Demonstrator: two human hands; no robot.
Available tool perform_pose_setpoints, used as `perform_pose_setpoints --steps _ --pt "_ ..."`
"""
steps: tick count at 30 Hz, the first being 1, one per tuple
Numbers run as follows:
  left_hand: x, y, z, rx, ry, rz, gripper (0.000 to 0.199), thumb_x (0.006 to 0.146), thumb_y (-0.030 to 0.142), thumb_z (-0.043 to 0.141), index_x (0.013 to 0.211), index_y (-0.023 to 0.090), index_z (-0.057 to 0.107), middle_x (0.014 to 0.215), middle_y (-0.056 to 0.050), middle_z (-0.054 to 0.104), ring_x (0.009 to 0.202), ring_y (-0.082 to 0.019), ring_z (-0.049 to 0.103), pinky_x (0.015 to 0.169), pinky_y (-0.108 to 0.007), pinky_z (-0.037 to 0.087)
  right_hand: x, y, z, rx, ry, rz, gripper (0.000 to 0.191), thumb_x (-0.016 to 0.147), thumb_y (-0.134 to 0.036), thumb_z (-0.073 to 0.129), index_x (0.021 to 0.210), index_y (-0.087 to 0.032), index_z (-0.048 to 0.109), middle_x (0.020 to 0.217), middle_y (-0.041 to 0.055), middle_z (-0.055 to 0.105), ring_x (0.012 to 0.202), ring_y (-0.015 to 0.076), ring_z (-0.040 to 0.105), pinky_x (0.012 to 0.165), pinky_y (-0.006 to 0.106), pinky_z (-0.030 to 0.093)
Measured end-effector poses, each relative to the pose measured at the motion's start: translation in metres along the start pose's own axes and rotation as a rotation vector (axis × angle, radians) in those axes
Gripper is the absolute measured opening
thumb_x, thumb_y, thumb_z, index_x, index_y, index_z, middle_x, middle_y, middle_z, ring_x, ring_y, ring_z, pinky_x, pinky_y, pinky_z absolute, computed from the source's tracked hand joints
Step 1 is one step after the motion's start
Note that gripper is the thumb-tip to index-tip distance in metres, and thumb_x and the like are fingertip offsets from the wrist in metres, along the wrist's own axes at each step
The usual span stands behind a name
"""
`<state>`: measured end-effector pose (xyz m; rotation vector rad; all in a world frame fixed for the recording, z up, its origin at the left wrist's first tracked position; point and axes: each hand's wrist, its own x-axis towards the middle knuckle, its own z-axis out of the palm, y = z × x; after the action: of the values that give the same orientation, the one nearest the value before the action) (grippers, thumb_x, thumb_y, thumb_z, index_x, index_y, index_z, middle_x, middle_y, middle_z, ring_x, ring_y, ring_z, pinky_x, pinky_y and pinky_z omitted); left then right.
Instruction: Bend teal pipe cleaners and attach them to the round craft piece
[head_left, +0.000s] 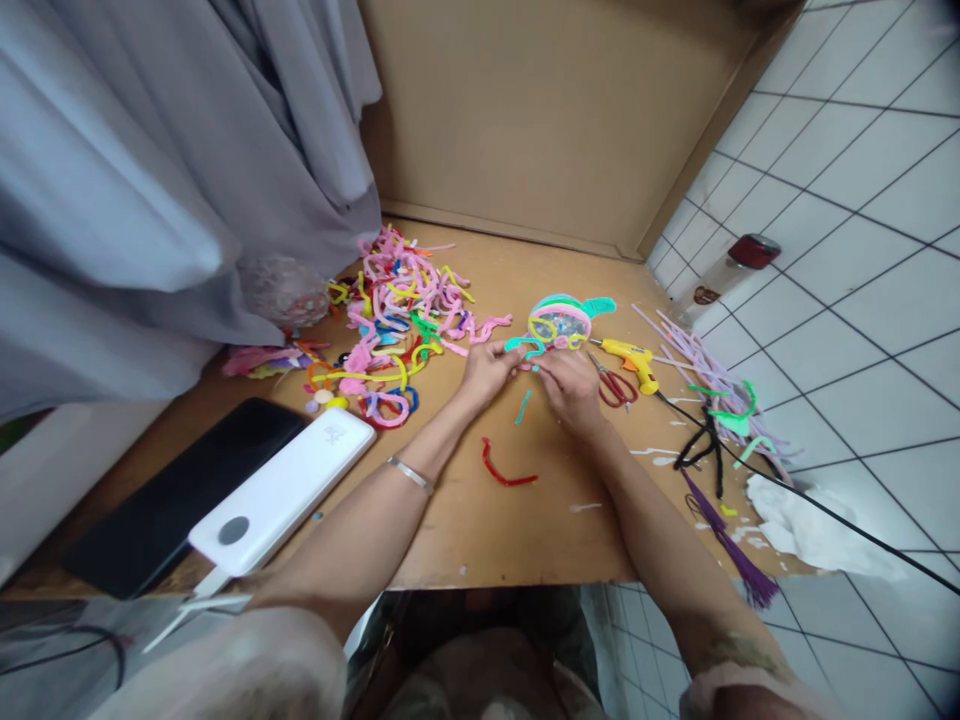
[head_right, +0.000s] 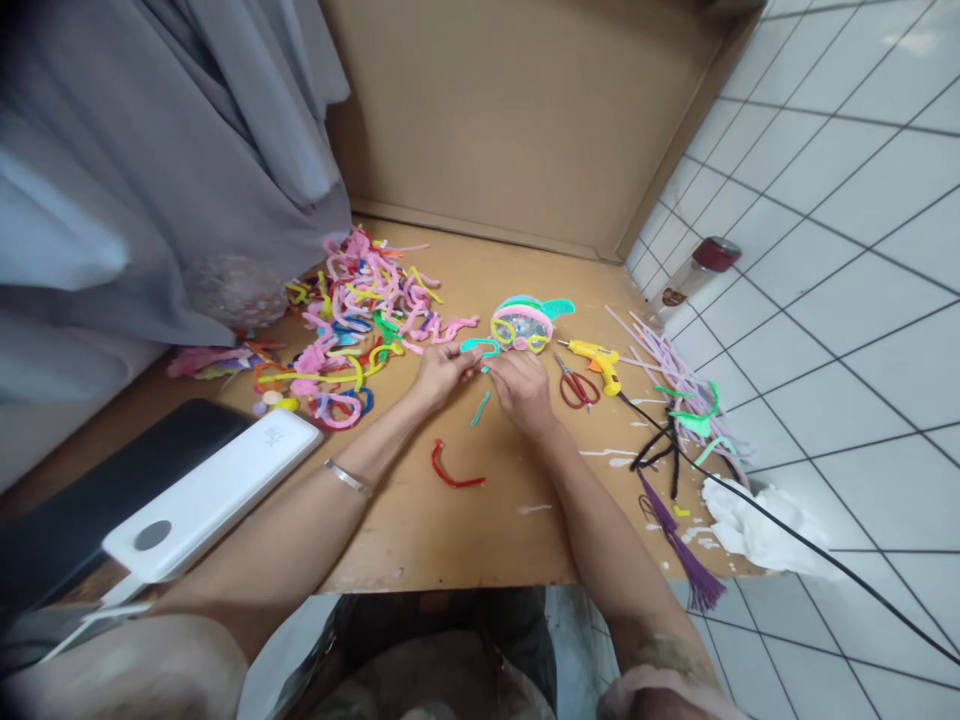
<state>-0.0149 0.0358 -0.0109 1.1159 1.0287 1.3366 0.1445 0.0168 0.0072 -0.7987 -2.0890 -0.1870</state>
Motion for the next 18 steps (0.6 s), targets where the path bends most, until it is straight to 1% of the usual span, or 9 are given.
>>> perform_pose_setpoints --steps 3,6,9,14,18 --pt "-0.005 0.001 0.001 0.259 -0.098 0.071 0.025 0.077 0.031 0.065 0.059 0.014 0.058 0.051 0.005 0.045 0.05 -0.008 0.035 0.052 -0.023 0.024 0.001 0.004 -0.003 0.078 0.044 0.122 0.023 0.097 -0.028 0.053 0.094 -0.023 0.075 0.089 0.0079 0.075 0.086 0.0224 0.068 0.081 0.039 0.053" --pt "-0.011 0.004 0.003 0.389 -0.253 0.114 0.028 0.08 0.031 0.06 0.058 0.015 0.052 0.052 0.006 0.038 0.053 -0.008 0.033 0.054 -0.024 0.023 0.002 0.013 -0.004 0.195 0.061 0.285 0.018 0.092 -0.033 0.061 0.087 -0.024 0.076 0.087 0.0067 0.073 0.087 0.0228 0.068 0.082 0.039 0.055" --pt "-0.016 0.008 0.006 0.395 -0.355 0.111 0.028 0.081 0.034 0.057 0.061 0.016 0.049 0.054 0.005 0.039 0.053 -0.009 0.033 0.054 -0.024 0.024 0.001 0.022 -0.002 0.347 0.079 0.43 0.017 0.085 -0.038 0.068 0.08 -0.023 0.076 0.082 0.0048 0.072 0.088 0.0223 0.067 0.082 0.038 0.055" --pt "-0.019 0.012 0.005 0.347 -0.432 0.097 0.035 0.082 0.044 0.056 0.061 0.017 0.048 0.054 0.005 0.039 0.052 -0.008 0.031 0.054 -0.024 0.024 0.002 0.025 0.0 0.577 0.053 0.655 0.026 0.073 -0.047 0.076 0.07 -0.022 0.073 0.071 0.0009 0.07 0.069 0.0175 0.062 0.068 0.033 0.053" --pt "-0.019 0.012 0.006 0.337 -0.463 0.087 0.04 0.079 0.051 0.058 0.061 0.017 0.048 0.053 0.005 0.041 0.051 -0.008 0.031 0.053 -0.024 0.024 0.005 0.021 -0.003 0.672 0.035 0.734 0.028 0.066 -0.048 0.081 0.069 -0.021 0.072 0.067 -0.0002 0.068 0.064 0.0155 0.06 0.061 0.029 0.051"
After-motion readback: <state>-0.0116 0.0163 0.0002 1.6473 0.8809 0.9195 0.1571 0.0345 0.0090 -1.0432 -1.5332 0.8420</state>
